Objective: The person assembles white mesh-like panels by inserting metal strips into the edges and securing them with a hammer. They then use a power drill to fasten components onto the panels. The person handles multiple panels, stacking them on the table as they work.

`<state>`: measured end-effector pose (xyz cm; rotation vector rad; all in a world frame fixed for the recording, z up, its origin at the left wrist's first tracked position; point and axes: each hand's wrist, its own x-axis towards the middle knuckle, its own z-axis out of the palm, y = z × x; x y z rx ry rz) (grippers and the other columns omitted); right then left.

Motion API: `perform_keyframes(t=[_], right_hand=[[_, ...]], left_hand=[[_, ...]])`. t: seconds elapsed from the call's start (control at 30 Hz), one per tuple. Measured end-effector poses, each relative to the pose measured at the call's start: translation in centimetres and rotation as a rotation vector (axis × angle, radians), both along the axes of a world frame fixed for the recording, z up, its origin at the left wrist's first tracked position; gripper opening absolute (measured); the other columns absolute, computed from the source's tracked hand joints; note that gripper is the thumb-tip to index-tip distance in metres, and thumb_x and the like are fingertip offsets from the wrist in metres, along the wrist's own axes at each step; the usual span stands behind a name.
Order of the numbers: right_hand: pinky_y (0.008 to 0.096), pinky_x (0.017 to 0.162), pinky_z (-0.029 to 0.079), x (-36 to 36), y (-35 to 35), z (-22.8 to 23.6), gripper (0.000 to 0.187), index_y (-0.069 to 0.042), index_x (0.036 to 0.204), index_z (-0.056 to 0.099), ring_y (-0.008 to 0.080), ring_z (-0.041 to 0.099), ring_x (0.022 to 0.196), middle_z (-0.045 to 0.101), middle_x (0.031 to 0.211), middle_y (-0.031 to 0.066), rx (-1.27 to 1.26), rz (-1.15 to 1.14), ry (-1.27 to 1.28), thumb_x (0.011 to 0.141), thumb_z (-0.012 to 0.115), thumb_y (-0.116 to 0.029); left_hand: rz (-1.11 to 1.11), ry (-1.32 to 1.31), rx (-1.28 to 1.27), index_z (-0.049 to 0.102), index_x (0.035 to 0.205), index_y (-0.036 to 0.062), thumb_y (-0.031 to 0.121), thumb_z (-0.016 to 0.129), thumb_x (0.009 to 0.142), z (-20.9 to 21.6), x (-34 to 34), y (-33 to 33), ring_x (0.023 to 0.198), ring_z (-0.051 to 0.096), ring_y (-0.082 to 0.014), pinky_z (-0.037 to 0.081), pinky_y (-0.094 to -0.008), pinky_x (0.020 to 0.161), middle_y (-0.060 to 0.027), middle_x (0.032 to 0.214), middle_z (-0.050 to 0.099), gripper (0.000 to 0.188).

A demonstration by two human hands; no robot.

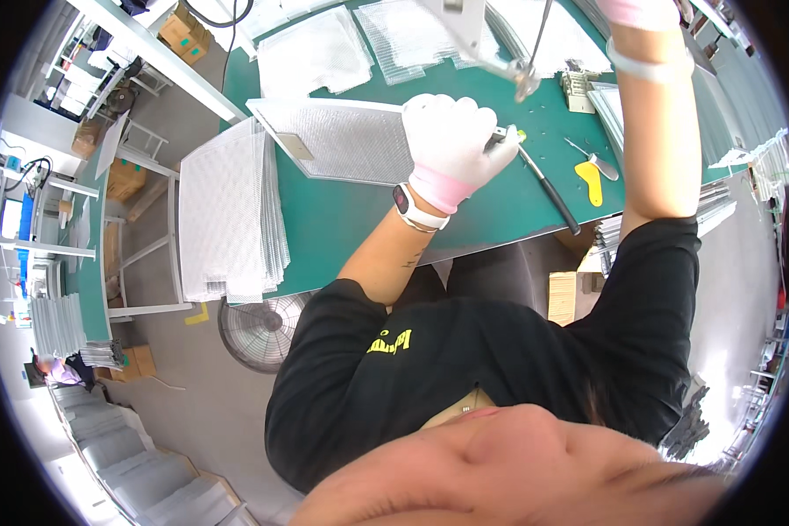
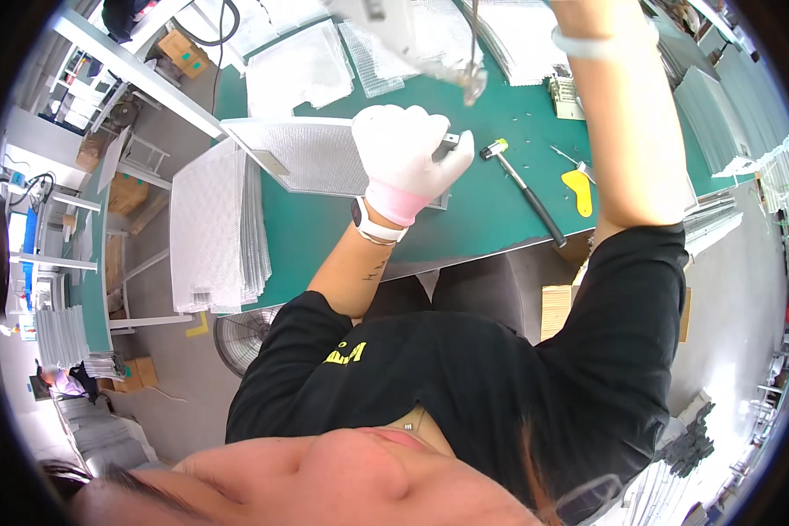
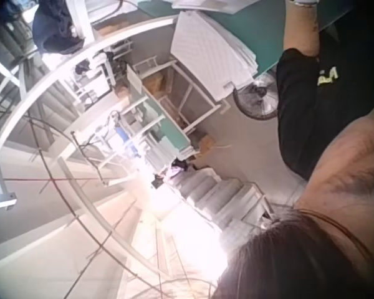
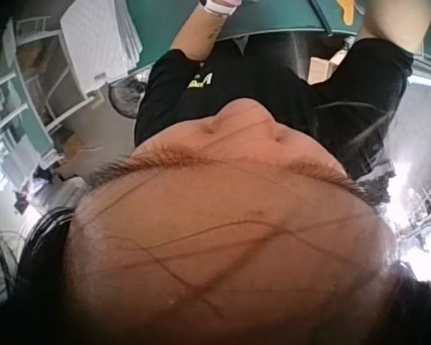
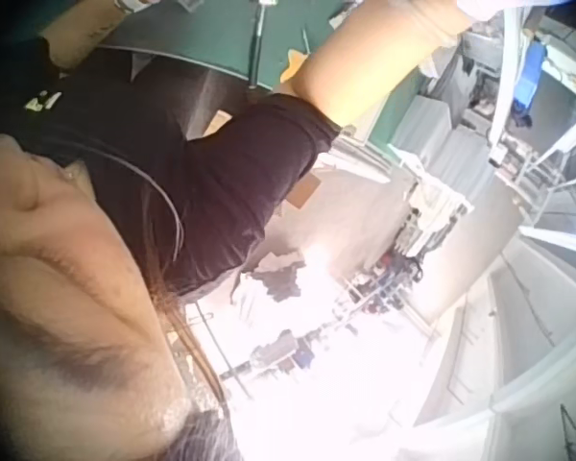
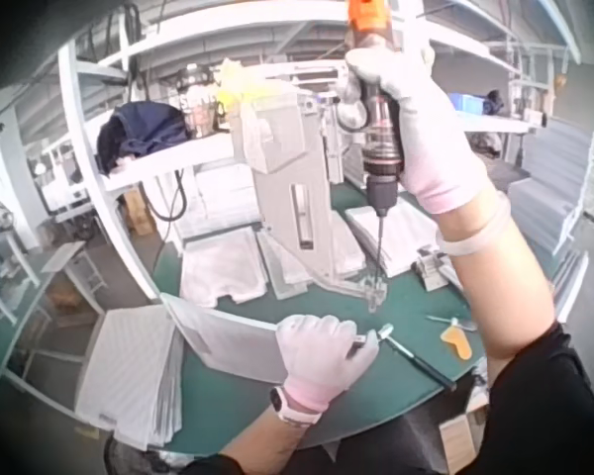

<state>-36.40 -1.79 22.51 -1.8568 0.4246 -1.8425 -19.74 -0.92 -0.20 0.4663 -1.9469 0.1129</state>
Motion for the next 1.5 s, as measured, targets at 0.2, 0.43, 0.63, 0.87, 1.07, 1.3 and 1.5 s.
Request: perform_keyframes(t=[0.2, 0.43, 0.63, 0.87, 1.07, 1.3, 1.5], right_hand=[[0.0212, 0.049, 0.042, 2.5, 1.2, -3.0, 0.014, -0.012, 0.100, 0.060, 0.0106, 0.054, 0.061, 0.060, 0.079, 0.0005, 0.199, 0.080, -0.202, 0.097, 0.065, -0.025], [0.0215, 0.047, 0.041, 1.6, 0.6, -3.2, 0.017, -0.012, 0.098, 0.059, 0.0109, 0.054, 0.060, 0.060, 0.078, 0.0006, 0.226, 0.078, -0.159, 0.096, 0.066, -0.028], [0.0222, 0.044, 0.035, 3.7, 1.6, -3.8, 0.022, -0.010, 0.090, 0.057, 0.0102, 0.049, 0.055, 0.055, 0.072, 0.0026, 0.282, 0.173, -0.236, 0.097, 0.063, -0.031], [0.0211, 0.042, 0.031, 5.0, 0.4, -7.2, 0.037, 0.002, 0.101, 0.057, 0.0086, 0.041, 0.047, 0.049, 0.065, 0.0034, 0.380, 0.657, -0.152, 0.094, 0.064, -0.033], [0.0212, 0.040, 0.034, 5.2, -1.2, -9.7, 0.049, 0.009, 0.122, 0.055, 0.0106, 0.048, 0.047, 0.060, 0.073, 0.0094, 0.554, 0.743, -0.399, 0.092, 0.063, -0.028], [0.0247, 0.057, 0.058, 6.1, 0.2, -10.0, 0.052, 0.009, 0.129, 0.053, 0.0188, 0.071, 0.072, 0.070, 0.100, 0.0174, 0.619, 0.683, -0.598, 0.089, 0.066, -0.021], [0.0244, 0.057, 0.056, 5.7, 1.6, -13.7, 0.040, 0.003, 0.122, 0.057, 0.0162, 0.069, 0.072, 0.068, 0.097, 0.0127, 0.521, 0.522, -0.614, 0.092, 0.066, -0.021]], left_hand=[[-0.048, 0.099, -0.039, 0.067, 0.072, 0.0174, 0.021, 0.076, 0.066, -0.2, -0.4, -0.6, 0.055, 0.054, -0.0205, 0.037, -0.0385, 0.063, 0.0027, 0.062, 0.057, 0.012], [-0.070, 0.018, 0.007, 0.069, 0.072, 0.0188, 0.020, 0.078, 0.064, 0.5, 0.3, 0.2, 0.054, 0.055, -0.0186, 0.032, -0.0370, 0.058, 0.0049, 0.060, 0.057, 0.013], [-0.129, 0.075, 0.073, 0.069, 0.073, 0.0170, 0.021, 0.080, 0.064, -1.2, -0.4, 0.2, 0.053, 0.053, -0.0204, 0.038, -0.0360, 0.059, 0.0034, 0.060, 0.056, 0.015], [-0.185, 0.066, -0.101, 0.067, 0.074, 0.0106, 0.016, 0.080, 0.067, -0.4, 0.0, -0.2, 0.058, 0.054, -0.0227, 0.042, -0.0350, 0.059, -0.0018, 0.065, 0.057, 0.016], [-0.239, 0.069, 0.130, 0.067, 0.079, 0.0077, 0.015, 0.080, 0.069, 0.2, 0.7, 0.4, 0.058, 0.055, -0.0217, 0.042, -0.0356, 0.058, -0.0026, 0.066, 0.056, 0.018], [-0.290, -0.036, 0.145, 0.067, 0.077, 0.0058, 0.013, 0.080, 0.071, -0.5, 0.8, 0.4, 0.056, 0.057, -0.0217, 0.044, -0.0346, 0.053, -0.0046, 0.065, 0.058, 0.017], [-0.086, -0.143, 0.493, 0.065, 0.078, 0.0047, 0.016, 0.079, 0.072, 0.4, 1.1, 2.3, 0.057, 0.059, -0.0244, 0.047, -0.0363, 0.056, -0.0064, 0.067, 0.061, 0.019]])
